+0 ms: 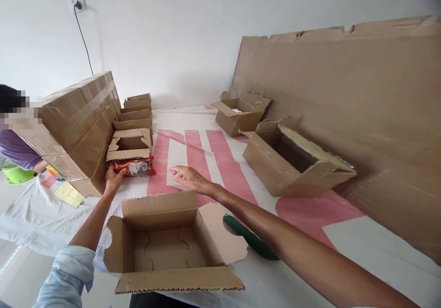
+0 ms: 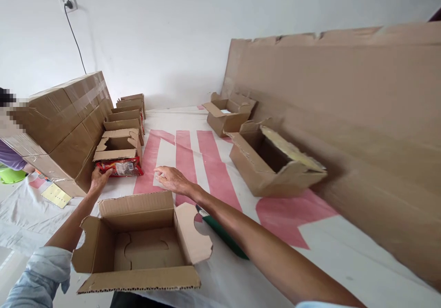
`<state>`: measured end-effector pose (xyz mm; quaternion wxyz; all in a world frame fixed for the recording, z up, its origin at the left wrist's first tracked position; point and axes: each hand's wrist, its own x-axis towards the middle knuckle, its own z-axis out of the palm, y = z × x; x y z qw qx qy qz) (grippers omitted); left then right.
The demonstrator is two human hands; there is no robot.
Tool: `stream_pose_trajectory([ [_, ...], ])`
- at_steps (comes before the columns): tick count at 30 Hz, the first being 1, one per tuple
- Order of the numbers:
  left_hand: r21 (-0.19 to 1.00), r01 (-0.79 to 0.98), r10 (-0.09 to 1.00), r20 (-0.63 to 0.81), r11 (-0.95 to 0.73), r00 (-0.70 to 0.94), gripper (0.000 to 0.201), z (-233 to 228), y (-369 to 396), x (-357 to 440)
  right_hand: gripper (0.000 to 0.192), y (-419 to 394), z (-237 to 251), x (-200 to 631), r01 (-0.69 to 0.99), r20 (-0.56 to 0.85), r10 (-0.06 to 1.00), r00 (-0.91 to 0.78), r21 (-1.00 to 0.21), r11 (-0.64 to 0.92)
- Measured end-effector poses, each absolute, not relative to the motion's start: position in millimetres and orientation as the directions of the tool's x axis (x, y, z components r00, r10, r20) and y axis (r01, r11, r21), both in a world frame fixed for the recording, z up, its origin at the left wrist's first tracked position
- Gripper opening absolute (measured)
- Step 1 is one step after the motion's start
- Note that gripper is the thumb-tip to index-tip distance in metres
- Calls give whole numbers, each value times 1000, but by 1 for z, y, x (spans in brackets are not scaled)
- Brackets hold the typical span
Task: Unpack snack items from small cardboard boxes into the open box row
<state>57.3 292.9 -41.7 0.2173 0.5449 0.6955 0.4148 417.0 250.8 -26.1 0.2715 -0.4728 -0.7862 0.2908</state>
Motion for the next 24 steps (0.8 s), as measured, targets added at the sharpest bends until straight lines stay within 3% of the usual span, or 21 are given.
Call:
stream_pose_trajectory([
  [8,692,701,899,184,170,-399,36,-27,291,52,39,225,-35,442,528,127,931,-343,-793,303],
  [14,612,779,893,263,138,-365,59,-30,258,57,46,175,-42,487,537,167,949,-267,-792,290],
  [19,374,927,956,274,-4,-106,52,-33,232,71,42,122,-61,519,671,238,962,-135,-692,266],
  [24,178,983,989,148,-45,18,72,-35,243,93,33,81,-91,537,752,315,941,-122,-590,295],
])
